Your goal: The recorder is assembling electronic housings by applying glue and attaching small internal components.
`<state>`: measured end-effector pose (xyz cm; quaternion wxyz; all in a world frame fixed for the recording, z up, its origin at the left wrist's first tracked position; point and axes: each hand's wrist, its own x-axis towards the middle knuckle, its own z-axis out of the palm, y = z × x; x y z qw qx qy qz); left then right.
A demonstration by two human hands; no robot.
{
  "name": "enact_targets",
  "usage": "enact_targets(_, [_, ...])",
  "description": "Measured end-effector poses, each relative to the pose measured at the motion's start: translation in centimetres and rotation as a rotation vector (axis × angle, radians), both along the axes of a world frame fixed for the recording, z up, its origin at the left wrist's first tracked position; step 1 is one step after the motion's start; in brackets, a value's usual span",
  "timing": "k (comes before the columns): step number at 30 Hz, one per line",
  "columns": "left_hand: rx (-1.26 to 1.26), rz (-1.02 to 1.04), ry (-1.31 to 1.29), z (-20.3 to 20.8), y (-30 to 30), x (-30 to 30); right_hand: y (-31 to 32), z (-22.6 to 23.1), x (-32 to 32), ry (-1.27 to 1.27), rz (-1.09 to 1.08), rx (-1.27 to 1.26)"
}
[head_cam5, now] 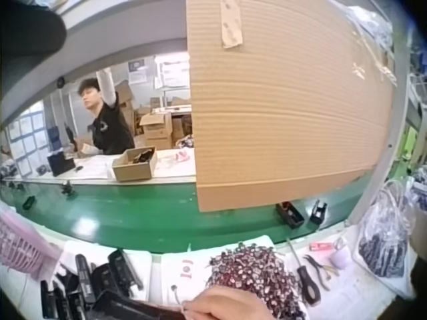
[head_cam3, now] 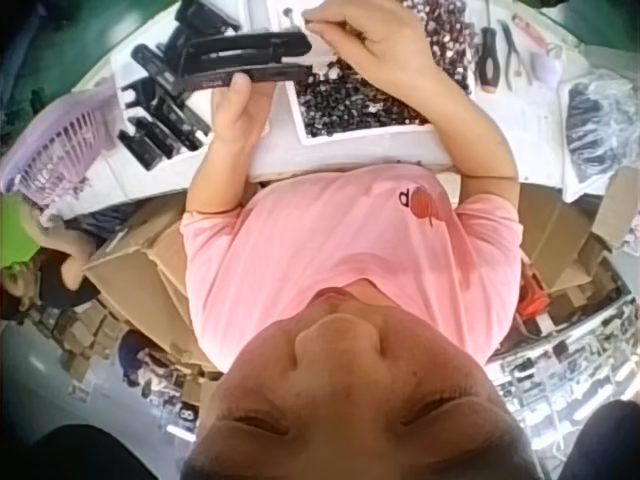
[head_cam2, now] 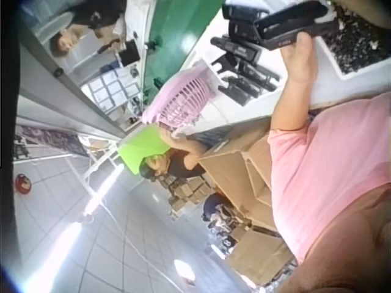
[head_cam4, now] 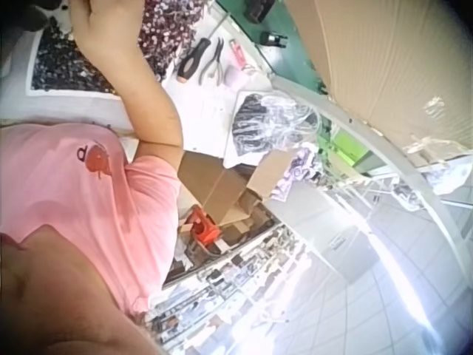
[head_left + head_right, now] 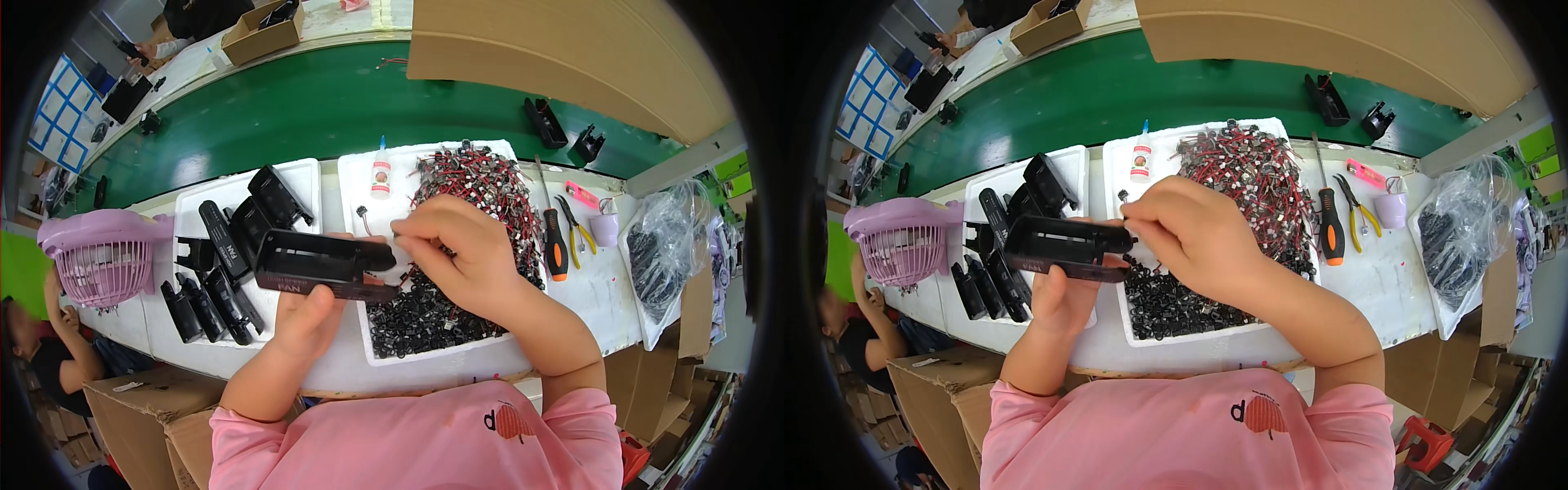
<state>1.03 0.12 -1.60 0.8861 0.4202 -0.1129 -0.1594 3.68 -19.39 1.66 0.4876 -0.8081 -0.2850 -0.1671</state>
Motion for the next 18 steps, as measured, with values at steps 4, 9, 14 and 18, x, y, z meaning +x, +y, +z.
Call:
enact_targets(4, [0.068, 0.083, -0.12, -0.9, 0.5, -0.1, -0.2, 0.1, 0.0, -0.104, 0.099, -0.015])
enact_targets(9, [0.296, 0.02, -0.391, -1.2, 0.9, 0.4, 0.1, -0.5, 0.1, -0.194, 0.13, -0.079])
enact_targets(14, [0.347, -0.001, -0.39, -0.6, 0.8, 0.3, 0.3, -0.6, 0.0, -0.205, 0.119, -0.091])
enact_targets(18, [0.582, 0.135, -0.824, -0.3, 0.5, 0.8, 0.3, -0.6, -0.1, -0.159, 0.107, -0.061])
